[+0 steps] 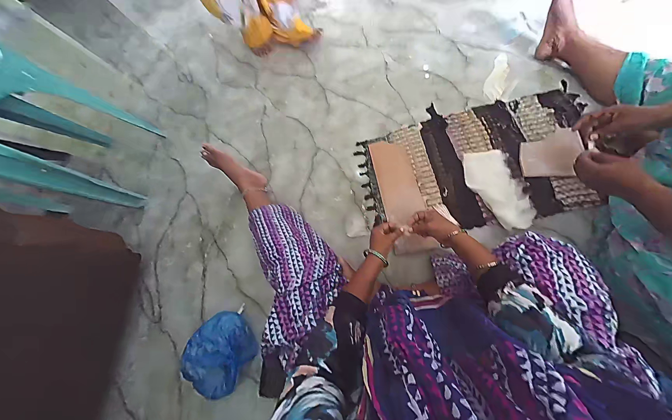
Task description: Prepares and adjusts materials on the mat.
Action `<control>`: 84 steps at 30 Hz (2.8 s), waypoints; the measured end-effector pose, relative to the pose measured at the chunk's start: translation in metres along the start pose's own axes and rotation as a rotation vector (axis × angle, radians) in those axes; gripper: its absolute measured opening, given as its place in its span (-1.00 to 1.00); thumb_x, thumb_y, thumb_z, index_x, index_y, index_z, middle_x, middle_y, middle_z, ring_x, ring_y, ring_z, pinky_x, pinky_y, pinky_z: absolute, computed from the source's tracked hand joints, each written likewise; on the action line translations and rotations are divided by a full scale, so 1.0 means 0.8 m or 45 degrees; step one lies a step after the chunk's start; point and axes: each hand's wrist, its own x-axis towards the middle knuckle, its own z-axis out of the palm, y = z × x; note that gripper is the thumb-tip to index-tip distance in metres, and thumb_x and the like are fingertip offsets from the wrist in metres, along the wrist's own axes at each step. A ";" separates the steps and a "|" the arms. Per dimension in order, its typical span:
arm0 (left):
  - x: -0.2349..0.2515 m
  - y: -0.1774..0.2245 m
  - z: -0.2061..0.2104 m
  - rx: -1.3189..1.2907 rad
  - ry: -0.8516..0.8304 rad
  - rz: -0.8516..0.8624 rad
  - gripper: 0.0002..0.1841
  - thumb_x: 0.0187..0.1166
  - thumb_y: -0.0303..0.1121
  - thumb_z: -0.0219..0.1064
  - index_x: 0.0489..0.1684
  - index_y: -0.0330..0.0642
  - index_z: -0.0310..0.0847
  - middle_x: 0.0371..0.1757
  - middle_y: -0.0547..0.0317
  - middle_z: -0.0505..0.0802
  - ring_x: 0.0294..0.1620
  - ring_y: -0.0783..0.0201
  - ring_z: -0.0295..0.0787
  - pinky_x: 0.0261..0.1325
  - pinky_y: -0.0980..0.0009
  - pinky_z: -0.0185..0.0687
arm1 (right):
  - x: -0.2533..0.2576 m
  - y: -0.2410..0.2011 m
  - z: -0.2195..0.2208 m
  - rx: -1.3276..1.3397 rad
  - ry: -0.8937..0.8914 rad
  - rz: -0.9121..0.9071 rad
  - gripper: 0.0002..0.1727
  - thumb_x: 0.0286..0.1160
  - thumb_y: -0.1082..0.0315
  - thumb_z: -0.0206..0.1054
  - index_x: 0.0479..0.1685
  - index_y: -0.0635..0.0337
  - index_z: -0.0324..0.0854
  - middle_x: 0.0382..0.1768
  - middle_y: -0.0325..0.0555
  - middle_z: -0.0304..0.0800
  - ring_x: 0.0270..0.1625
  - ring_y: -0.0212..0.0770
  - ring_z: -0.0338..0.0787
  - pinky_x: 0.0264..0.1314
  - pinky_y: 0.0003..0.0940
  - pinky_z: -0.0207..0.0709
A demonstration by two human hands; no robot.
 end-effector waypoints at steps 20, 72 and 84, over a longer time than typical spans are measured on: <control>0.010 -0.006 0.001 -0.135 0.116 -0.161 -0.79 0.68 -0.46 0.35 0.08 -0.46 0.68 -0.12 0.02 0.80 -0.45 0.44 0.47 -0.34 0.49 0.42 | 0.003 -0.023 -0.006 -0.094 0.042 0.100 -0.85 0.63 0.50 0.33 0.02 0.41 0.67 -0.33 -0.20 0.67 -0.41 -0.49 0.47 -0.28 -0.53 0.37; 0.226 0.091 -0.014 -0.832 0.118 -0.356 -0.40 0.86 0.20 -0.21 0.11 -0.15 0.52 -0.45 0.25 0.59 -0.70 0.45 0.19 -0.64 0.51 0.15 | 0.081 -0.171 -0.137 -0.420 0.067 -0.259 -0.73 0.71 0.43 0.25 0.22 0.34 0.71 -0.01 0.02 0.84 -0.03 -0.35 0.72 0.16 -0.29 0.56; 0.232 0.040 -0.060 -0.655 0.332 -0.412 -0.84 0.75 -0.33 0.26 0.07 -0.22 0.57 -0.57 0.33 0.42 -0.71 0.47 0.15 -0.64 0.53 0.10 | 0.167 -0.049 -0.107 -0.714 0.646 0.370 -0.28 0.58 -0.16 0.38 0.34 0.39 0.62 0.41 0.45 0.60 0.43 0.42 0.62 0.38 0.50 0.37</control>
